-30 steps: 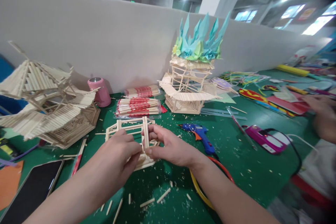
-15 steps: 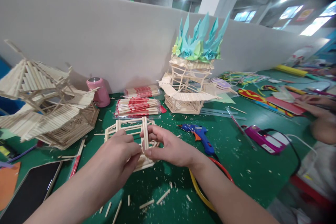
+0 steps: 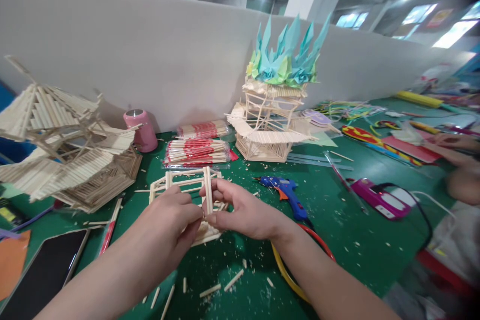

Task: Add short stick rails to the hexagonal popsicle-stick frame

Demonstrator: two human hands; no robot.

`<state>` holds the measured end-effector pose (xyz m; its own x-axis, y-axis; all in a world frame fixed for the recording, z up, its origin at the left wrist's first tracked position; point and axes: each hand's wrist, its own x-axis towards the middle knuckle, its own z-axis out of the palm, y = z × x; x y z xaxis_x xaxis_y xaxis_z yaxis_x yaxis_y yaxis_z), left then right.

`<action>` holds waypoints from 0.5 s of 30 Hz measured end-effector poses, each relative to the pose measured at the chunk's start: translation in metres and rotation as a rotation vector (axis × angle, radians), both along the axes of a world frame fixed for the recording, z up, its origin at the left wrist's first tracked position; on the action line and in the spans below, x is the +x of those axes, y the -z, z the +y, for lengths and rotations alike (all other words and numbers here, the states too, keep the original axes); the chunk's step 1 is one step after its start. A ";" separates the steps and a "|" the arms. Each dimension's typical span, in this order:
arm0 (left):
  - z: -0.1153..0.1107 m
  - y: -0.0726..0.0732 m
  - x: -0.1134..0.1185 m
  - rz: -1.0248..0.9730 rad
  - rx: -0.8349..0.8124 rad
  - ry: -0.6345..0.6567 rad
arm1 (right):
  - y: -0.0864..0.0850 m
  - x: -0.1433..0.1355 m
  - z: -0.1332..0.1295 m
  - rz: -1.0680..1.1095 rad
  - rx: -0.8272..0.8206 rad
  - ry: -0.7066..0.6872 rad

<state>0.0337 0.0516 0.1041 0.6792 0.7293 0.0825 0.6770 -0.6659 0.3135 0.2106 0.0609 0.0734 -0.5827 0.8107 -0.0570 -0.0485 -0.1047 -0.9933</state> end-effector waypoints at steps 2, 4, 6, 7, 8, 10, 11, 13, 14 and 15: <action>0.001 0.002 0.000 -0.022 0.005 0.002 | 0.000 0.000 0.000 0.009 0.010 0.007; 0.001 0.003 -0.001 -0.056 0.015 0.011 | 0.000 -0.001 0.000 0.018 0.018 0.013; 0.000 0.004 -0.004 -0.104 0.021 0.020 | 0.000 -0.001 0.000 0.016 0.007 0.020; -0.002 0.005 -0.006 -0.139 0.025 0.025 | 0.000 -0.001 0.000 0.016 -0.001 0.023; -0.005 0.006 -0.010 -0.184 0.033 0.020 | 0.000 -0.001 0.001 0.015 -0.008 0.025; -0.012 0.008 -0.018 -0.307 0.083 -0.059 | 0.000 0.000 0.001 0.015 -0.006 0.022; -0.016 0.011 -0.023 -0.370 0.116 -0.138 | 0.000 0.000 0.002 0.016 -0.001 0.018; -0.023 0.016 -0.032 -0.461 0.150 -0.351 | 0.001 0.000 0.003 0.008 -0.003 0.006; -0.025 0.019 -0.036 -0.481 0.124 -0.454 | 0.002 0.001 0.003 -0.001 -0.012 0.002; -0.027 0.021 -0.039 -0.492 0.070 -0.539 | 0.002 0.001 0.004 -0.013 -0.023 0.000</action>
<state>-0.0049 0.0251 0.0828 0.0998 0.9334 0.3447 0.7078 -0.3101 0.6347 0.2114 0.0646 0.0712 -0.5817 0.8092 -0.0827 -0.0357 -0.1270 -0.9913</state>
